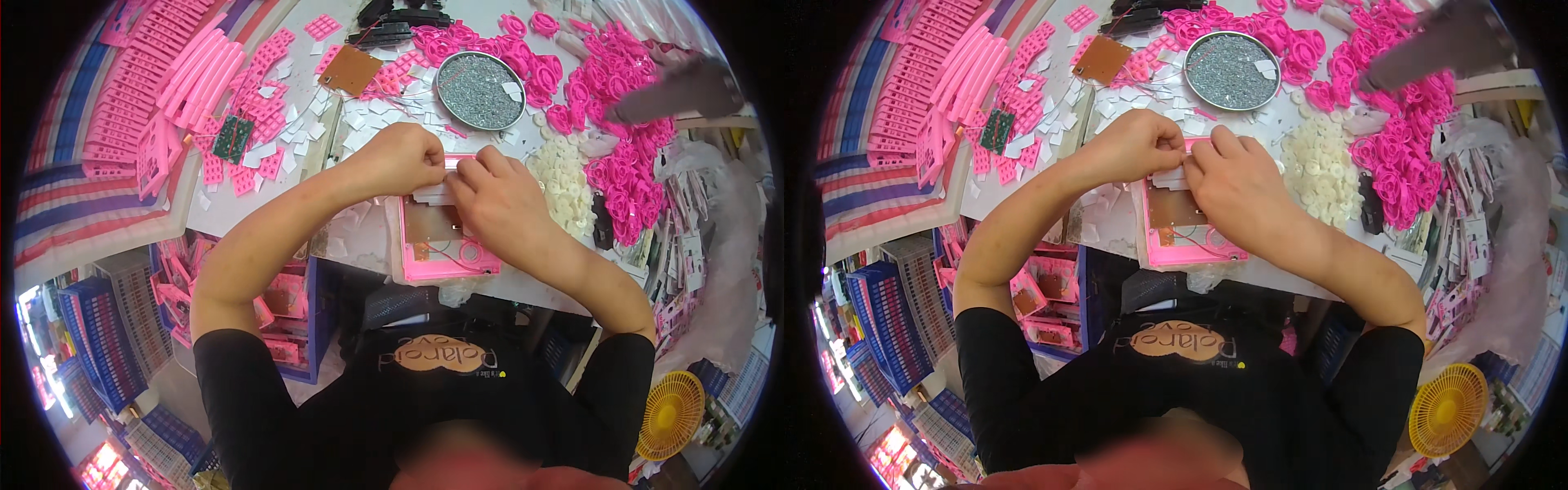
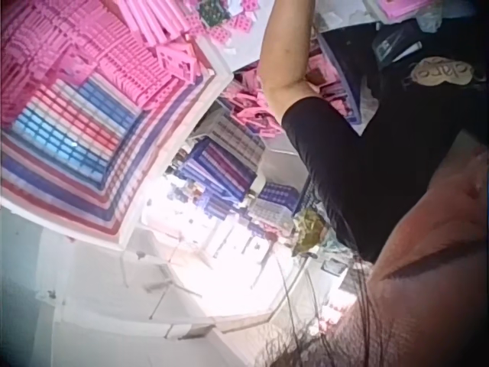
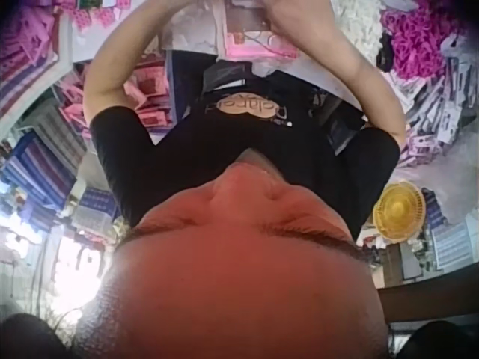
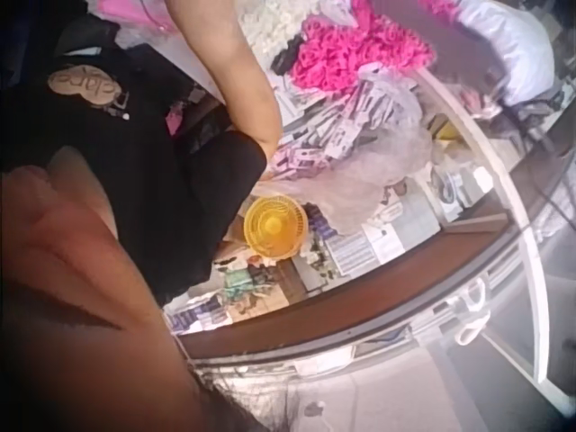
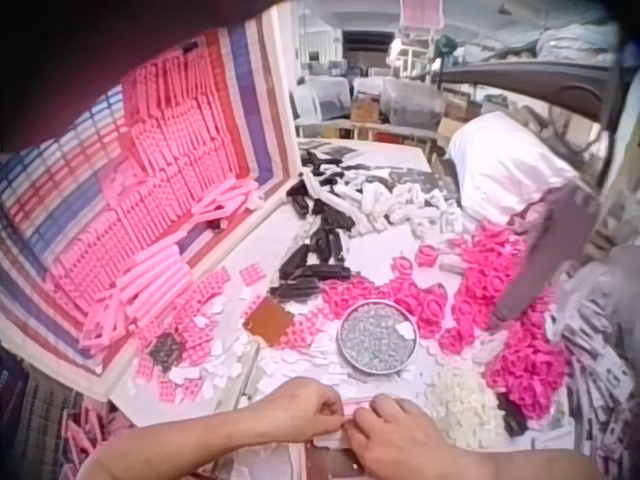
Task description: Assembling a pink toy vending machine using a glue gun to secure electronic and plastic components.
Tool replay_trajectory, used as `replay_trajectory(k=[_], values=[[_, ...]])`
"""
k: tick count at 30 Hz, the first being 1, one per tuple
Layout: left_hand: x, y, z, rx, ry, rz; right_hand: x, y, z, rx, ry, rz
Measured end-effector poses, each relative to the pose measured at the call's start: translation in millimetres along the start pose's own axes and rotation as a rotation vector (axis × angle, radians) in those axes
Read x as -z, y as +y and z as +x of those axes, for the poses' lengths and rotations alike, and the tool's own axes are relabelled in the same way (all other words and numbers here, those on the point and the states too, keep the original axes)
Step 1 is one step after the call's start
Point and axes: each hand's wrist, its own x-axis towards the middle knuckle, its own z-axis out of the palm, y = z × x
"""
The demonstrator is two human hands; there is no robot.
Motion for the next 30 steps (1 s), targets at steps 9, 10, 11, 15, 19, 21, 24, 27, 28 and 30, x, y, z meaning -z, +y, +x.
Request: replay_trajectory(k=[9,10,11,15,19,21,24,27,28,30], values=[[35.0,1.6,22.9,-0.071,0.097,0.282,68.8,121.0,1.9,-0.298,1.18,0.631],[36.2,20.6,50.4,-0.093,0.165,0.345,82.4,141.9,7.2,-0.32,1.251,0.746],[28.6,18.0,73.7,-0.177,0.231,0.415,79.3,157.5,27.4,-0.298,1.276,1.053],[-1.6,-17.6,126.8,-0.219,0.236,0.722,56.5,157.9,88.5,-0.371,0.958,1.134],[-7.5,-17.0,127.3,-0.272,0.248,0.778,61.7,153.7,70.6,-0.289,0.681,1.008],[-9.3,-6.8,131.3,-0.302,0.288,0.756,80.7,148.3,58.9,-0.184,0.565,1.17],[-7.6,-17.8,128.9,-0.233,0.294,0.761,70.0,116.4,66.5,-0.054,0.602,1.397],[3.6,7.4,93.9,-0.255,0.375,0.492,62.3,88.1,41.3,-0.096,0.726,1.512],[8.0,17.1,67.2,-0.291,0.345,0.28,60.9,87.4,27.9,-0.052,0.74,1.525],[-3.3,26.6,10.7,-0.339,0.338,0.071,56.1,65.5,5.1,-0.083,0.749,1.692]])
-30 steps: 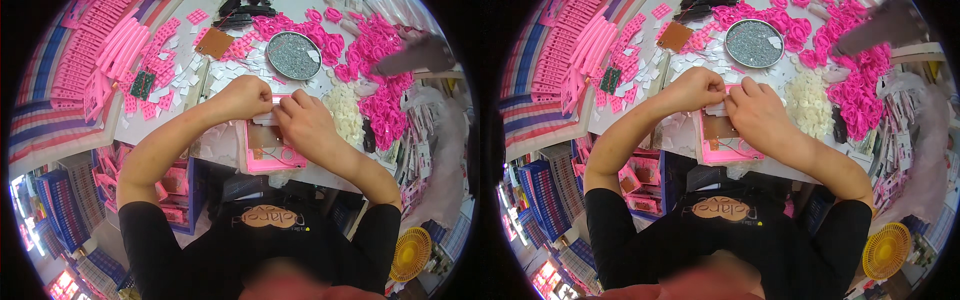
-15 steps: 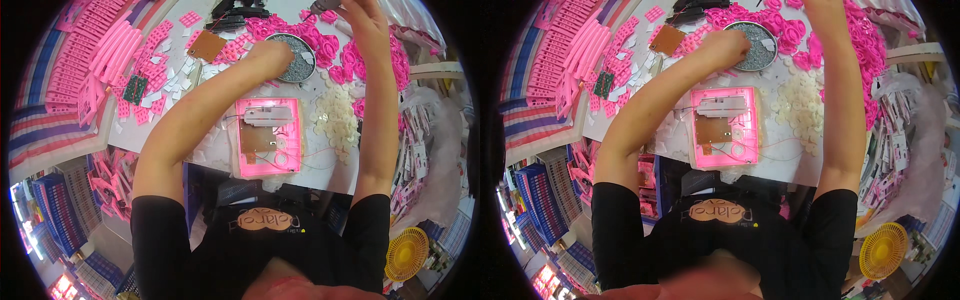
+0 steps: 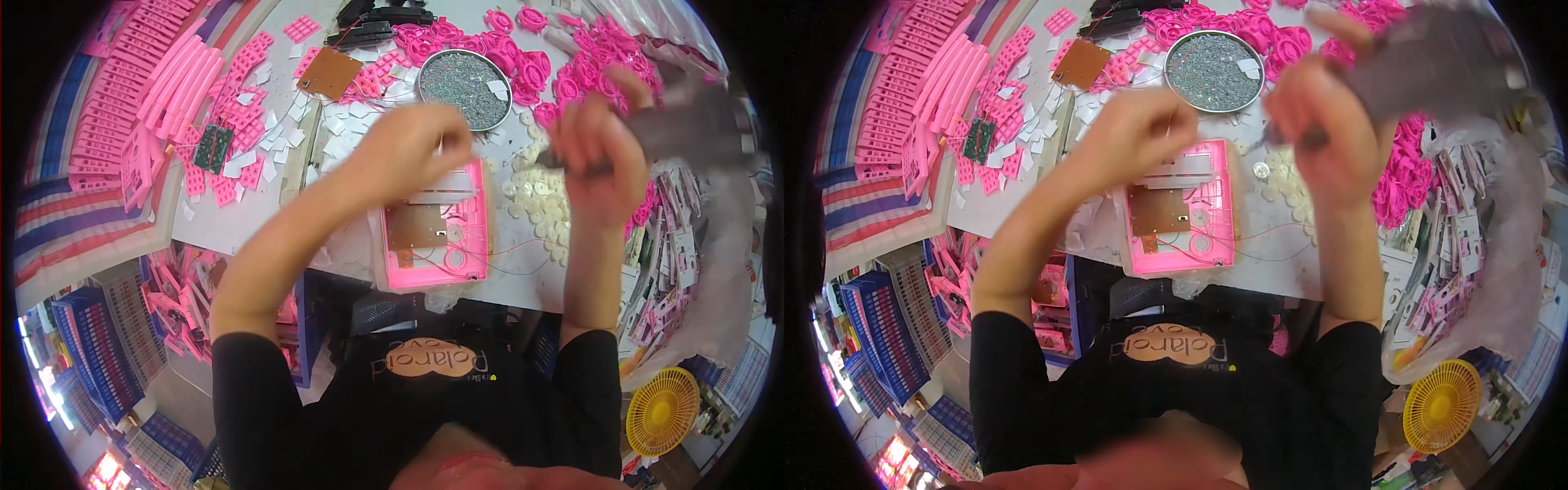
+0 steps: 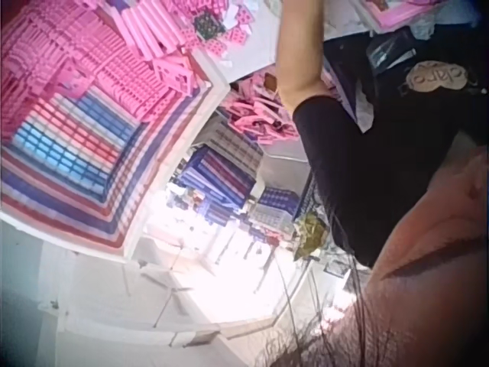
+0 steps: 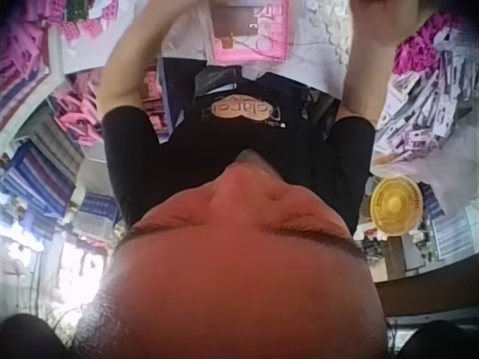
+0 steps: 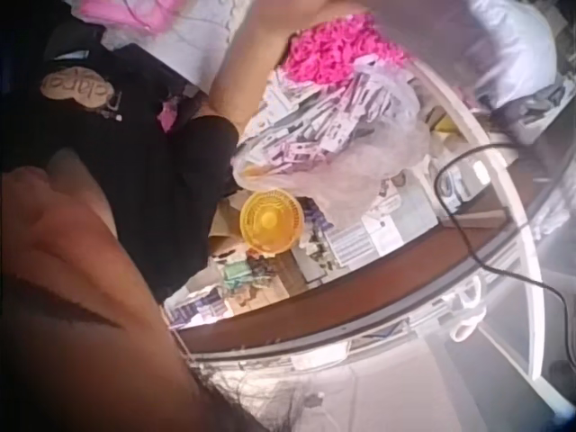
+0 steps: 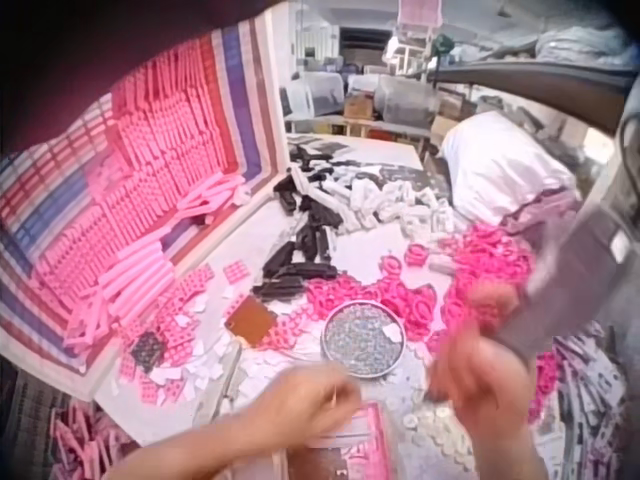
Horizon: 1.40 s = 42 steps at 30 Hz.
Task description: Assembling a pink toy vending machine using a glue gun to secure electronic and plastic components.
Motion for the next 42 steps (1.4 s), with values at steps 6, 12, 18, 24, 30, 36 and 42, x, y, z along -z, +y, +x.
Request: replay_trajectory(k=[6,12,18,24,30,36,42], values=[[-34.7,21.6,-72.1,-0.231,0.244,0.105,-56.7,1.5,-50.4,0.019,-0.154,0.043],[-40.8,20.9,-82.8,-0.175,0.295,-0.022,-74.9,3.7,-45.8,-0.057,-0.122,-0.087],[-41.5,18.9,-84.5,-0.21,0.315,0.072,-77.9,17.2,-47.3,-0.017,-0.162,-0.113],[-40.4,16.8,-85.4,-0.198,0.357,0.077,-73.7,13.6,-39.6,-0.029,-0.217,-0.096],[-36.5,17.0,-89.2,0.029,0.343,0.301,-78.5,28.4,-39.0,-0.031,-0.113,-0.132],[-36.7,-14.3,-95.3,-0.022,0.357,0.484,-46.0,71.0,-23.5,0.025,-0.186,-0.296],[-40.9,-17.1,-95.3,-0.068,0.398,0.468,-40.8,83.9,-21.9,0.009,-0.28,-0.384]])
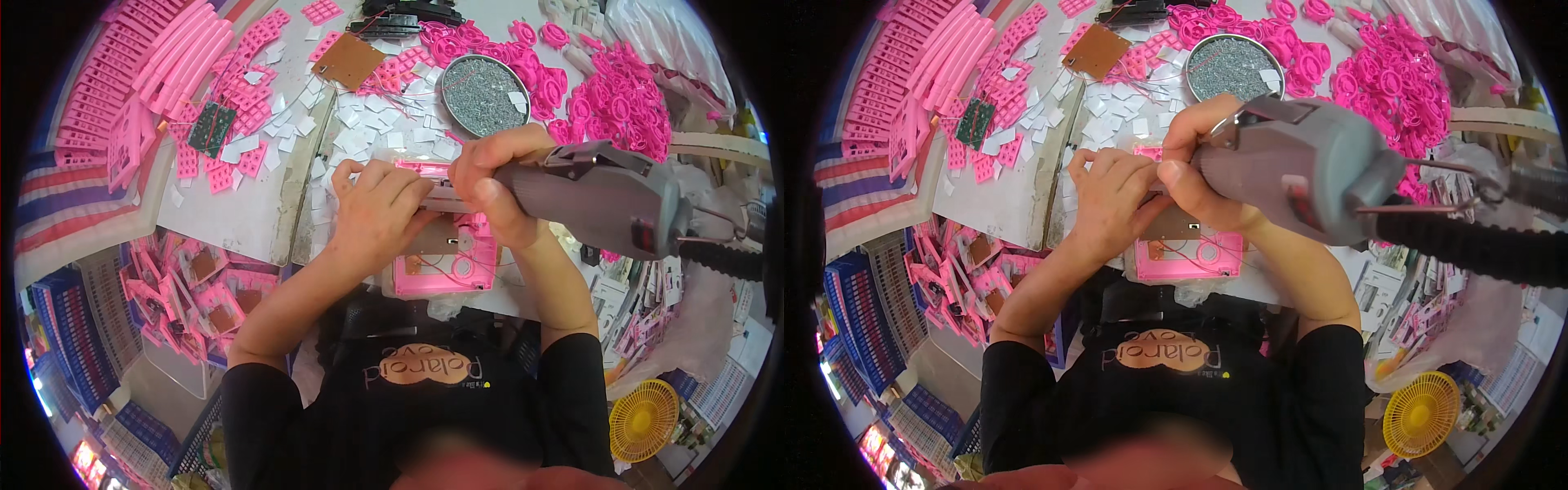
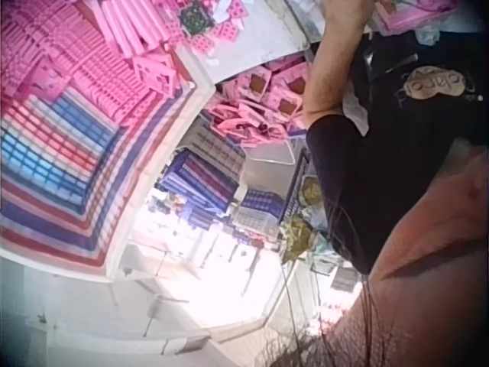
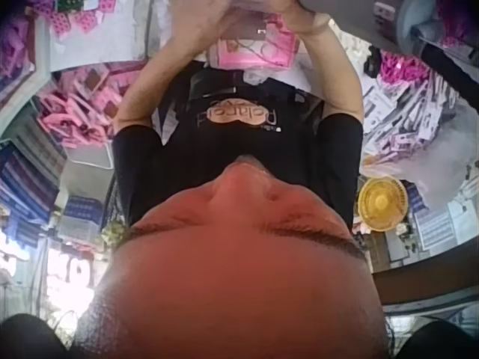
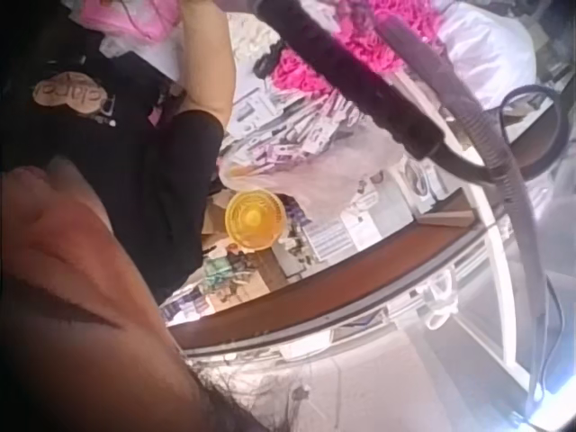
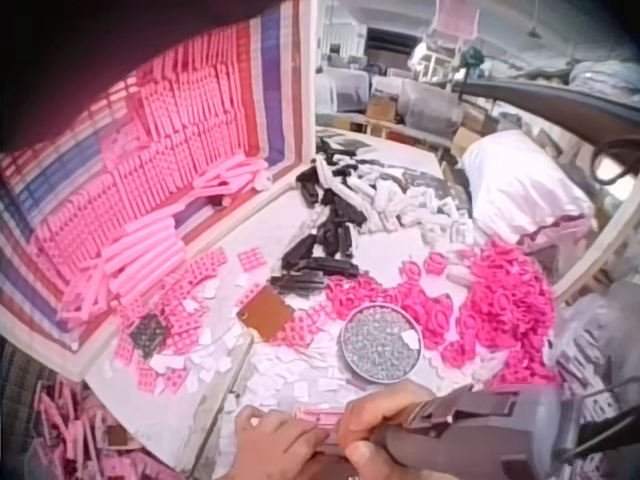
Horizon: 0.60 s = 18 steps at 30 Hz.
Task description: Assembling a pink toy vending machine using a glue gun to secure electronic and plastic components.
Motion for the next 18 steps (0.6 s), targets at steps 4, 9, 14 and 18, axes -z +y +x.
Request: replay_trajectory(k=[4,9,14,18], values=[[-1.9,-0.7,-0.8,-0.005,0.01,-0.028,-0.8,1.4,-2.2,-0.032,-0.039,-0.03],[-4.1,-1.9,-1.2,-0.015,0.025,-0.068,-3.9,-11.0,1.5,-0.026,-0.133,-0.148],[-6.9,-3.4,-2.5,-0.018,0.022,-0.1,-5.0,-0.8,8.0,0.078,-0.233,-0.166],[-6.3,-3.2,-1.8,-0.013,0.011,-0.112,-2.8,1.5,11.6,0.085,-0.282,-0.139]])
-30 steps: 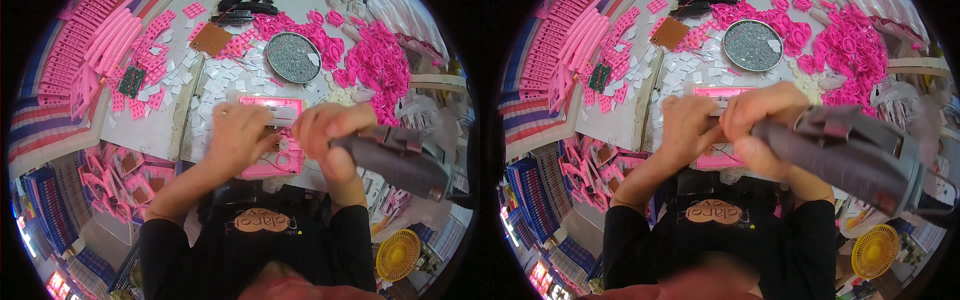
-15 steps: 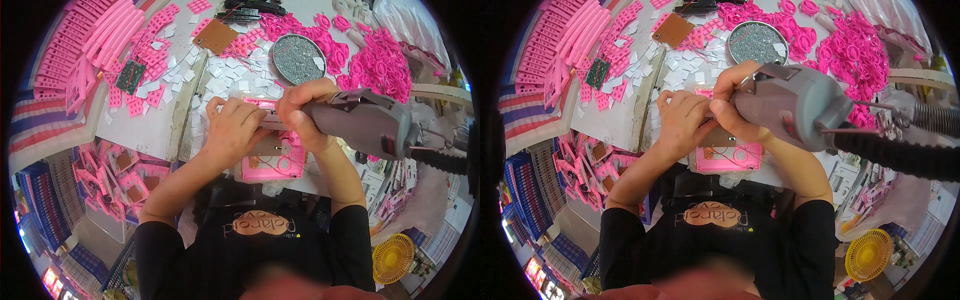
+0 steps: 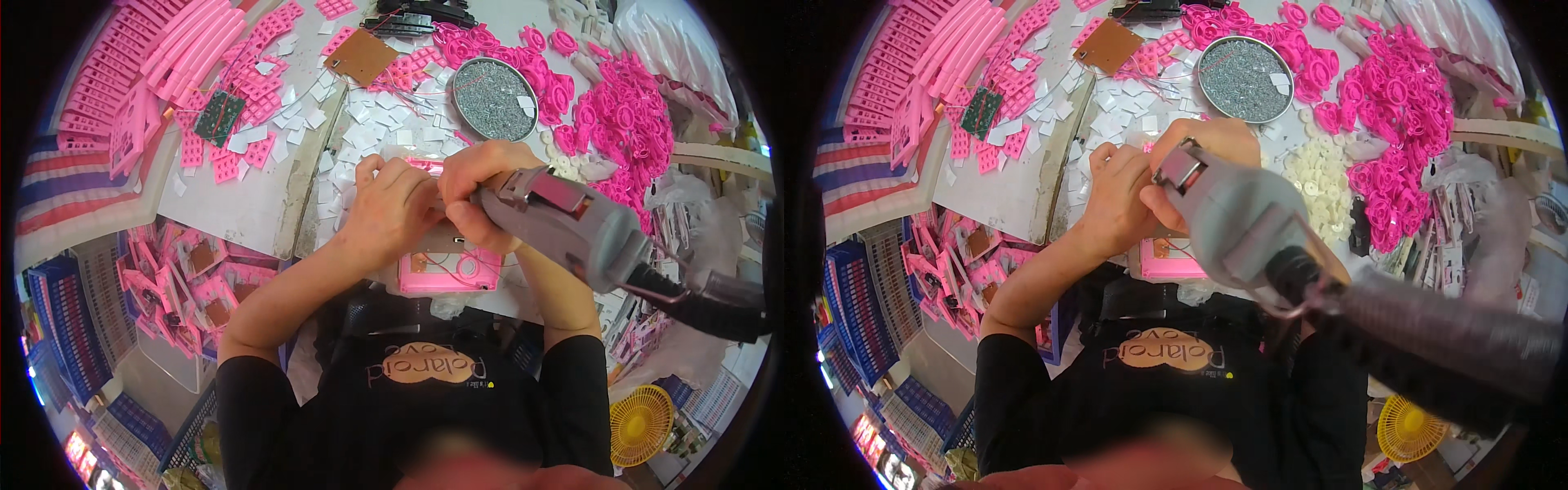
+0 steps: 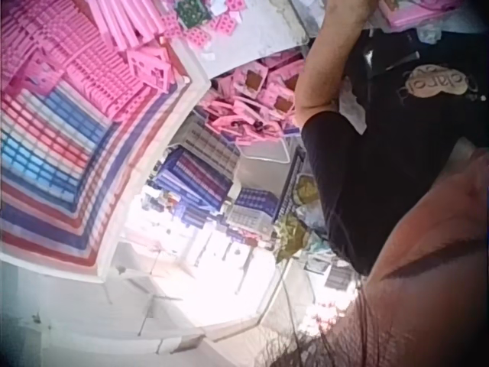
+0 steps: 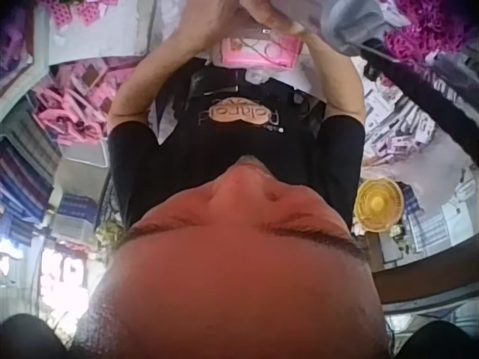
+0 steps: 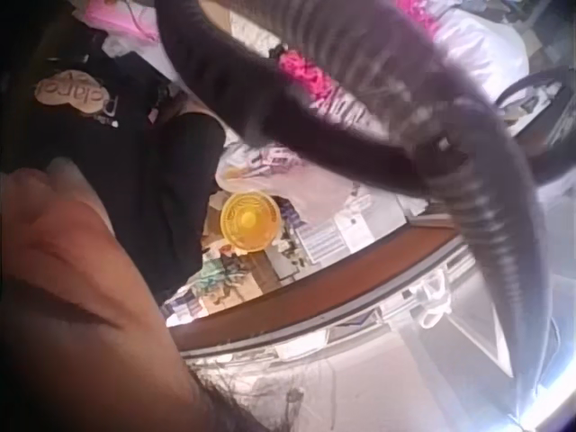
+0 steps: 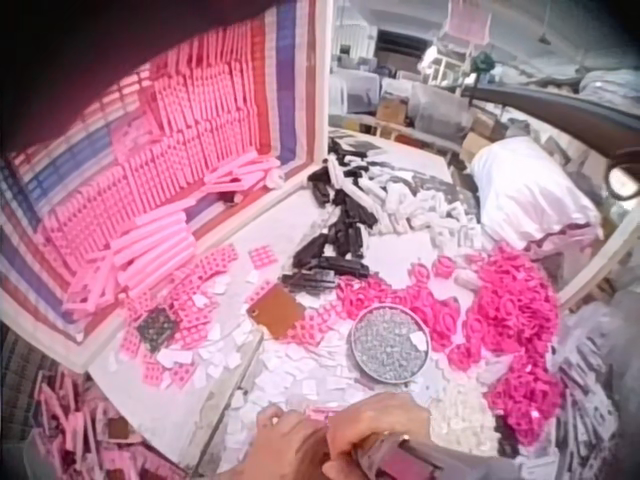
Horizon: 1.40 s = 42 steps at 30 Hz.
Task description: Assembling a pink toy vending machine using a glue gun to secure electronic and plastic components.
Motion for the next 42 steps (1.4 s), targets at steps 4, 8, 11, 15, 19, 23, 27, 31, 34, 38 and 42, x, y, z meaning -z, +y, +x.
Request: replay_trajectory(k=[4,8,11,15,19,23,27,31,34,38,42], values=[[4.5,3.7,-0.9,0.029,-0.062,0.064,13.6,-0.8,0.8,-0.137,0.024,0.205],[13.5,1.6,-1.6,0.012,-0.055,0.09,23.4,-17.4,-23.1,-0.356,0.117,-0.077],[10.4,-2.5,-4.4,-0.002,-0.074,0.104,26.4,-14.7,-48.6,-0.28,-0.092,-0.662],[15.8,-4.1,1.3,0.194,-0.137,-0.029,31.2,-10.9,-49.5,-0.06,-0.103,-0.774],[2.0,-4.7,-12.1,0.576,0.003,-0.76,37.0,-6.6,-42.3,-0.281,0.002,-0.555],[0.3,0.5,-23.9,0.477,0.008,-0.513,43.5,-6.7,-19.8,-1.024,0.032,-0.117],[5.7,9.4,-20.8,0.3,0.001,-0.206,49.4,-0.5,-9.5,-1.046,-0.091,-0.403],[4.7,16.1,-16.7,0.215,-0.05,0.05,37.9,-0.9,-21.8,-0.739,-0.129,-0.889],[8.1,16.7,-16.6,0.216,-0.06,0.067,33.8,-10.1,-31.9,-0.36,-0.179,-0.85],[6.0,15.9,-17.0,0.192,-0.068,0.067,35.5,-2.2,-51.8,-0.293,-0.283,-0.724],[8.2,20.0,-14.5,0.192,-0.098,0.129,27.1,3.3,-48.2,-0.184,-0.316,-0.975]])
